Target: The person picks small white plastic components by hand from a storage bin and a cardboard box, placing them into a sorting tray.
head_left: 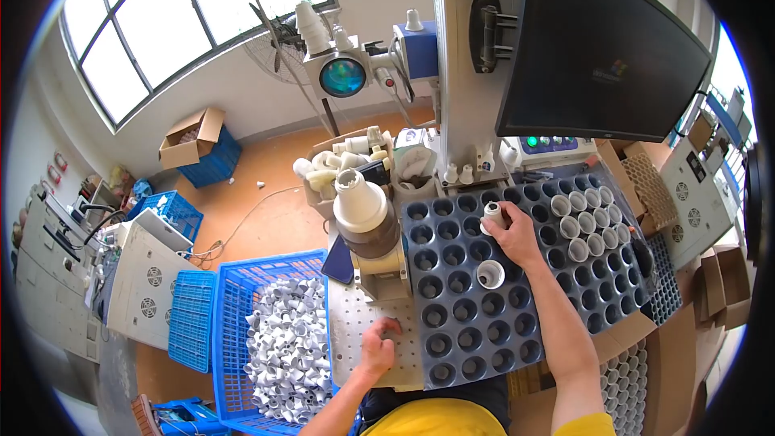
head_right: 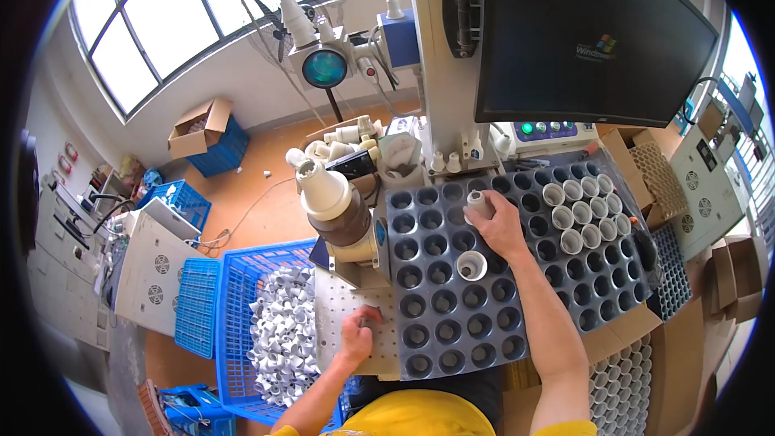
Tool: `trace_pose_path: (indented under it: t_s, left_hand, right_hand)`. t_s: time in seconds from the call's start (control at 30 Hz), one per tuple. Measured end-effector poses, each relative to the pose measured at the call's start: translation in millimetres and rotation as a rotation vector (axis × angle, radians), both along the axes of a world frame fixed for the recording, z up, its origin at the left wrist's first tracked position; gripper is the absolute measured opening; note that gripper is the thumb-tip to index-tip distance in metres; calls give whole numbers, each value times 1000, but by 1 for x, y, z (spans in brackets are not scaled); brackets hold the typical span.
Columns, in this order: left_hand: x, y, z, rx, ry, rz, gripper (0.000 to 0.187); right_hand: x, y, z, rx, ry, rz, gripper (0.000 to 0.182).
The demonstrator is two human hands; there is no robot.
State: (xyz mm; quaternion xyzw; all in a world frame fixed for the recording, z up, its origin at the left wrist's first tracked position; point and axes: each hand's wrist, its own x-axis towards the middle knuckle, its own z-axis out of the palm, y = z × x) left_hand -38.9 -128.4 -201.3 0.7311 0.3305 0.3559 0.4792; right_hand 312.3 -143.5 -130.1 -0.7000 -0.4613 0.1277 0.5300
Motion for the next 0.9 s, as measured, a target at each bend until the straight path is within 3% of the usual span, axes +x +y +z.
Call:
trace_pose_path:
  t_s: [0.1, 0.3, 0.37, 0.43, 0.47, 0.5, 0.57, 0.63, 0.7, 0.73, 0.77, 0.83, 0.9]
  left_hand:
    - [-6, 20, 18, 95, -134, 93, 26]
    - [6, 82, 151, 517, -557, 350, 33]
    - [24, 99, 204, 574, -434, 542, 34]
    - [41, 113, 245, 559, -409, 404, 35]
    - [50, 120, 252, 615, -255, 338, 30]
    - [60, 124, 256, 667, -99, 268, 26]
    - [68, 126, 258, 588, -105, 157, 23]
    - [71, 127, 260, 331, -424, 75, 24]
    - [42, 117, 270, 535, -476, 209, 27]
    - [21, 110, 269, 612, -384, 355, 28]
    - [-3, 105, 265, 550, -356, 415, 29]
    - [-47, 110, 226, 535, -317, 665, 28]
    - [-108, 137, 160, 549, -195, 702, 32]
  right_hand:
    - [-1, -1, 3, -1, 12, 5, 32]
    - [9, 4, -4, 16, 136, -2, 37]
    - [10, 5, 7, 54, 169, 12, 35]
    - [-5, 11, 42, 108, 180, 49, 32]
    - [-19, 14, 67, 175, 248, 114, 30]
    - [-38, 19, 94, 242, 317, 177, 28]
    - [-70, 33, 131, 346, 355, 321, 27]
    - [-105, 51, 154, 395, 377, 441, 29]
    - [-135, 63, 164, 387, 332, 541, 30]
    - [-143, 72, 158, 314, 241, 533, 36]
    - [-153, 76, 151, 250, 256, 543, 40]
    - [-162, 79, 144, 203, 228, 545, 46]
    - [-159, 79, 140, 231, 144, 520, 50]
